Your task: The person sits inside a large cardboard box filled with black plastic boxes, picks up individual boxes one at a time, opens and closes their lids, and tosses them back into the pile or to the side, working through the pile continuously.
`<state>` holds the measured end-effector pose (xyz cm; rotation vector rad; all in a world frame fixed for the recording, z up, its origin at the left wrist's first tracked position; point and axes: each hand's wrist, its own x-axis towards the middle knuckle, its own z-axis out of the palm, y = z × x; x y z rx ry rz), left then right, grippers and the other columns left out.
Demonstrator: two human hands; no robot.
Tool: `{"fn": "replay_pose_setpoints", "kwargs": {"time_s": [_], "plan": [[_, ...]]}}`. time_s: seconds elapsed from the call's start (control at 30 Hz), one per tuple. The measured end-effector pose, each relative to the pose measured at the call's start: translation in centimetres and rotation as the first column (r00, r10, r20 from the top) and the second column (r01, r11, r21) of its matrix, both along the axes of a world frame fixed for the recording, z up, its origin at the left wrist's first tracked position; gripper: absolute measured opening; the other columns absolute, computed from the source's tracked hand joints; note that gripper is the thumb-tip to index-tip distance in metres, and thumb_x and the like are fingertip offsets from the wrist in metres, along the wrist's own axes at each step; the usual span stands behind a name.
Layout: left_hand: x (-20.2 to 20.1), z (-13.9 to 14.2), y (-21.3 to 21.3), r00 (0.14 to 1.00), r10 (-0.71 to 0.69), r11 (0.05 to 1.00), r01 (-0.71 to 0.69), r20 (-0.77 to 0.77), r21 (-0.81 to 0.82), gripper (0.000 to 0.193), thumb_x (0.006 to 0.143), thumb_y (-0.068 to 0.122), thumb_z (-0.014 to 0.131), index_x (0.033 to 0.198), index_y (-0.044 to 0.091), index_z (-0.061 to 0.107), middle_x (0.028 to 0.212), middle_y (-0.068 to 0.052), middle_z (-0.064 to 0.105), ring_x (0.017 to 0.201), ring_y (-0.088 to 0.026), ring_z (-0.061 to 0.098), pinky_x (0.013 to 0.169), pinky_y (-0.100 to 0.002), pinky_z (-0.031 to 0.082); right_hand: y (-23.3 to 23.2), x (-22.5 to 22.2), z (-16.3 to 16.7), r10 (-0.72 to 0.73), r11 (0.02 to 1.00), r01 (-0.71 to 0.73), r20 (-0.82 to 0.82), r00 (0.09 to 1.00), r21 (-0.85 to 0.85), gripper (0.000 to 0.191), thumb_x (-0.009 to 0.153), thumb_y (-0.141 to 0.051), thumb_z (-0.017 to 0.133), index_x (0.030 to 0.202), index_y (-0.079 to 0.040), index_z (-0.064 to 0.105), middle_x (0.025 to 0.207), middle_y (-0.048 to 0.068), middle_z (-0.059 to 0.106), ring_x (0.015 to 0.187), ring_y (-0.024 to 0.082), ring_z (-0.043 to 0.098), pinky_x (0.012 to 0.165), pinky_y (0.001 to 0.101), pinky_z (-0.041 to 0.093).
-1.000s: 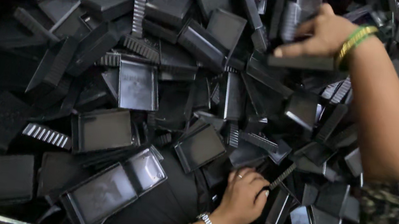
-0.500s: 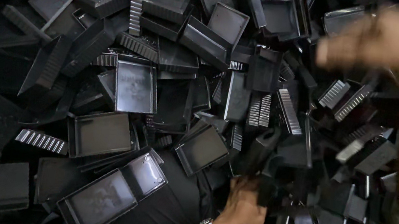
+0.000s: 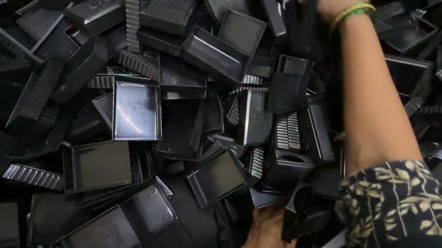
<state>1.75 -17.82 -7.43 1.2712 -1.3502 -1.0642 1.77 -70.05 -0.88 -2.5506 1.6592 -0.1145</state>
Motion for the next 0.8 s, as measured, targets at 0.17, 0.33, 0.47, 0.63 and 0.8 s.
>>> {"fn": "replay_pose_setpoints", "kwargs": {"time_s": [0.17, 0.33, 0.47, 0.63, 0.8], "plan": [[-1.1, -0.5, 0.9, 0.978, 0.113, 0.988, -0.092, 0.177, -0.123, 0.040, 0.086, 0.018, 0.068, 0.124, 0.007, 0.064, 0.121, -0.024, 0.064, 0.122, -0.043, 0.055, 0.108, -0.060, 0.034, 5.5, -3.8, 1.9, 0.209, 0.953, -0.278, 0.405, 0.890, 0.120, 0.056, 0.081, -0.032, 0.087, 0.130, -0.013, 0.066, 0.113, 0.013, 0.071, 0.103, 0.032, 0.069, 0.088, 0.0413, 0.055], [-1.2, 0.1, 1.5, 0.987, -0.003, 0.999, -0.002, 0.159, 0.035, 0.054, 0.091, 0.019, 0.062, 0.142, 0.005, 0.055, 0.116, -0.025, 0.067, 0.117, -0.048, 0.058, 0.113, -0.066, 0.030, 12.6, -5.2, 3.9, 0.376, 0.925, -0.379, 0.095, 0.922, 0.015, 0.048, 0.084, -0.028, 0.083, 0.131, -0.029, 0.073, 0.114, 0.016, 0.063, 0.105, 0.037, 0.065, 0.094, 0.0441, 0.052], [-0.5, 1.6, 2.1, 0.994, 0.110, 0.992, -0.109, 0.010, -0.065, 0.064, 0.088, 0.020, 0.063, 0.150, 0.009, 0.052, 0.125, -0.027, 0.068, 0.120, -0.047, 0.061, 0.111, -0.056, 0.044, 18.5, -6.7, 5.8, 0.384, 0.923, -0.385, 0.074, 0.920, -0.007, 0.052, 0.081, -0.023, 0.080, 0.132, -0.031, 0.073, 0.117, 0.013, 0.062, 0.106, 0.035, 0.065, 0.095, 0.0423, 0.052], [-0.6, 2.7, 2.7, 0.994, 0.067, 0.995, -0.061, -0.081, 0.080, 0.066, 0.083, 0.025, 0.064, 0.147, 0.011, 0.053, 0.116, -0.026, 0.069, 0.109, -0.043, 0.065, 0.097, -0.050, 0.054, 25.4, -9.4, 8.1, 0.404, 0.915, -0.400, 0.174, 0.898, -0.057, 0.047, 0.081, -0.022, 0.083, 0.128, -0.026, 0.076, 0.112, 0.009, 0.061, 0.108, 0.030, 0.065, 0.095, 0.0384, 0.053], [-0.5, 2.3, 3.3, 0.981, 0.152, 0.970, -0.171, -0.119, -0.173, 0.058, 0.080, 0.019, 0.064, 0.136, 0.006, 0.056, 0.120, -0.025, 0.071, 0.108, -0.044, 0.068, 0.094, -0.048, 0.056, 31.6, -12.1, 9.8, 0.426, 0.899, -0.372, 0.264, 0.865, -0.231, 0.053, 0.072, -0.025, 0.096, 0.120, -0.014, 0.076, 0.112, 0.010, 0.056, 0.111, 0.029, 0.061, 0.098, 0.0368, 0.052]]}}
